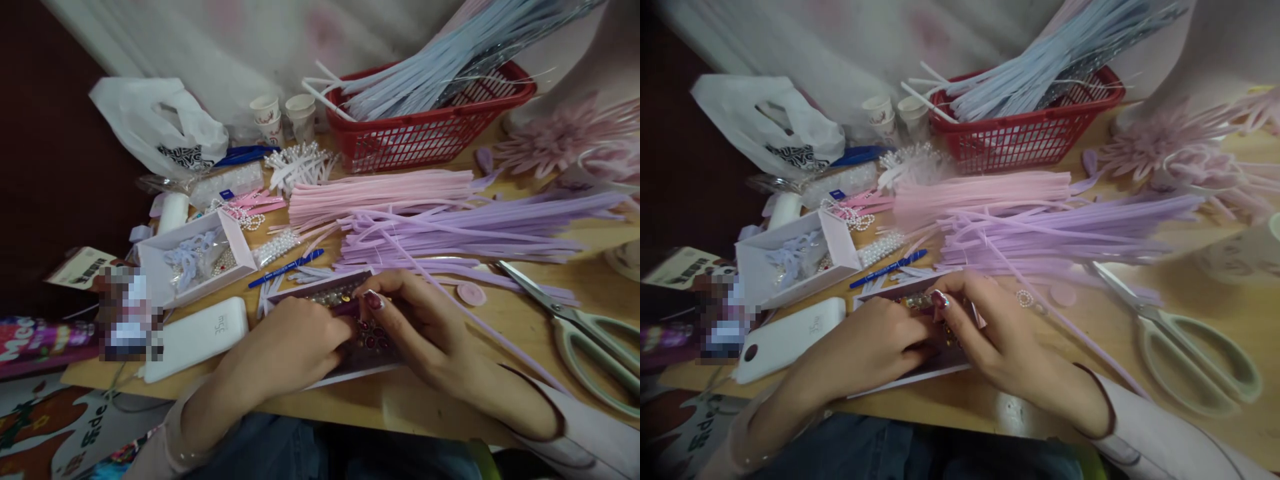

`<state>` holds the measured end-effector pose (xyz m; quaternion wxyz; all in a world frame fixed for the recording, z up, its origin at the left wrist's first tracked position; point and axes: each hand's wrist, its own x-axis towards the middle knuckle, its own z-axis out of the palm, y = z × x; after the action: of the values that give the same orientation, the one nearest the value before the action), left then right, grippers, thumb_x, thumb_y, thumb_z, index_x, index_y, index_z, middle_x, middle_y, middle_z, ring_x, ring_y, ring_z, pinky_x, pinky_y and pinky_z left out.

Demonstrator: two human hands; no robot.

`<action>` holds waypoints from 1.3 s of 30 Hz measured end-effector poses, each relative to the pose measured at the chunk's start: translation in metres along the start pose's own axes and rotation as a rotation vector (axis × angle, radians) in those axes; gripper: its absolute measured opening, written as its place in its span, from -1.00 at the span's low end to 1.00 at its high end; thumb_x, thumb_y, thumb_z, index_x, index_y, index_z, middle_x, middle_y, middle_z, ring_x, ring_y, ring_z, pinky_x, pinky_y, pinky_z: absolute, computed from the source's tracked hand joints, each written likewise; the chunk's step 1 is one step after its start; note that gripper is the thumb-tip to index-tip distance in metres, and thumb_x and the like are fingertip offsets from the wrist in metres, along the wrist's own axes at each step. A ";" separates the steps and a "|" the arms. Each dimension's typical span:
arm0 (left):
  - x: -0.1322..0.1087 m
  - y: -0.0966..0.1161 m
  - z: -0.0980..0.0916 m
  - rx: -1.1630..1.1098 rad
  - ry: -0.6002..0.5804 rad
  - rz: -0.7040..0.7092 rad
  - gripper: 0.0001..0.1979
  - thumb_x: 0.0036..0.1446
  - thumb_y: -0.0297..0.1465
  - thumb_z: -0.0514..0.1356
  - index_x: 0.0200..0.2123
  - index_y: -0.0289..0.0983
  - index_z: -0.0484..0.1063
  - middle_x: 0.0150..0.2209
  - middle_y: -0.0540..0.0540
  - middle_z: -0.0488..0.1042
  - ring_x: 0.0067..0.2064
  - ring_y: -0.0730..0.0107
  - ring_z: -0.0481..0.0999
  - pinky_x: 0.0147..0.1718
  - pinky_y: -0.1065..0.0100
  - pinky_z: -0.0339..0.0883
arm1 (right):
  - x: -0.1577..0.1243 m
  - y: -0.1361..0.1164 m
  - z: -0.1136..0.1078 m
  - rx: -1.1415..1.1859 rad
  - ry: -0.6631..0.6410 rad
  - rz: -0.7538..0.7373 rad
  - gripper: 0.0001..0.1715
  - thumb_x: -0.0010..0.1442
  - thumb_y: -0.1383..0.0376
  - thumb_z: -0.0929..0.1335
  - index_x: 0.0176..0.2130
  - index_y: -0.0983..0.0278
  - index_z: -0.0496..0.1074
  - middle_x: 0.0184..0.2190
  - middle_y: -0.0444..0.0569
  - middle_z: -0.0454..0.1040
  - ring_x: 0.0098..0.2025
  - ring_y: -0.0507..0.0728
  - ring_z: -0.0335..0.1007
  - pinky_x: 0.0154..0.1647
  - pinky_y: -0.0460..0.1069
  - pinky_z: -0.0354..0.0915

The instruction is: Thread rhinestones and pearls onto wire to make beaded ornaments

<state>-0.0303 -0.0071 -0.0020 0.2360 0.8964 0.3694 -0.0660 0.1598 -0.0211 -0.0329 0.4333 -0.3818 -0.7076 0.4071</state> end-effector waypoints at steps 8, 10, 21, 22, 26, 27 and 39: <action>0.008 0.001 0.004 -0.234 0.065 0.018 -0.81 0.16 -0.54 0.15 -0.40 -0.22 0.53 -0.33 -0.13 0.63 -0.20 0.15 0.61 -0.20 0.27 0.43 | 0.002 -0.002 0.000 0.016 -0.016 0.020 -0.88 0.39 0.39 0.24 -0.16 0.20 0.34 -0.41 -0.13 0.42 -0.42 0.03 0.31 -0.40 -0.07 0.26; 0.009 0.002 0.003 -0.252 0.064 0.016 -0.81 0.16 -0.54 0.15 -0.41 -0.22 0.52 -0.35 -0.13 0.62 -0.18 0.15 0.61 -0.17 0.27 0.43 | 0.002 -0.002 0.000 0.021 -0.019 0.010 -0.87 0.39 0.41 0.24 -0.15 0.20 0.34 -0.41 -0.14 0.42 -0.41 0.02 0.31 -0.39 -0.08 0.26; 0.006 -0.001 0.006 -0.236 0.094 -0.018 -0.83 0.13 -0.54 0.16 -0.35 -0.22 0.55 -0.31 -0.13 0.63 -0.25 0.18 0.60 -0.23 0.28 0.41 | 0.001 0.001 0.001 0.010 -0.015 -0.023 -0.88 0.40 0.39 0.24 -0.14 0.21 0.34 -0.39 -0.12 0.45 -0.41 0.03 0.34 -0.39 -0.07 0.25; 0.006 -0.001 0.006 -0.247 0.104 -0.018 -0.83 0.13 -0.53 0.17 -0.36 -0.21 0.55 -0.32 -0.12 0.62 -0.26 0.19 0.60 -0.24 0.29 0.40 | 0.001 0.001 0.001 0.005 -0.013 -0.030 -0.88 0.40 0.39 0.24 -0.14 0.21 0.35 -0.39 -0.12 0.45 -0.40 0.03 0.34 -0.39 -0.07 0.25; 0.006 -0.001 0.007 -0.255 0.092 -0.014 -0.82 0.12 -0.55 0.16 -0.36 -0.21 0.55 -0.35 -0.11 0.62 -0.33 0.23 0.59 -0.28 0.32 0.40 | 0.001 0.000 0.001 -0.031 -0.006 -0.066 -0.87 0.38 0.42 0.25 -0.15 0.23 0.35 -0.38 -0.13 0.46 -0.38 0.02 0.35 -0.36 -0.07 0.25; 0.006 -0.001 0.007 -0.252 0.084 -0.012 -0.81 0.12 -0.55 0.15 -0.35 -0.21 0.55 -0.35 -0.11 0.62 -0.33 0.23 0.59 -0.29 0.32 0.40 | 0.002 0.000 0.000 -0.035 -0.010 -0.074 -0.87 0.38 0.43 0.25 -0.15 0.23 0.35 -0.37 -0.13 0.47 -0.38 0.02 0.35 -0.36 -0.08 0.25; -0.001 0.001 -0.004 -0.316 0.031 -0.080 -0.89 0.27 -0.45 0.07 -0.23 -0.24 0.39 -0.31 -0.09 0.57 -0.34 0.25 0.52 -0.35 0.30 0.26 | 0.003 -0.004 0.000 -0.057 -0.003 -0.081 -0.86 0.36 0.46 0.25 -0.17 0.24 0.35 -0.37 -0.12 0.47 -0.38 0.01 0.38 -0.37 -0.10 0.27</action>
<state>-0.0304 -0.0064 0.0018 0.3655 0.8336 0.4142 -0.0025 0.1578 -0.0202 -0.0284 0.4372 -0.3644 -0.7344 0.3697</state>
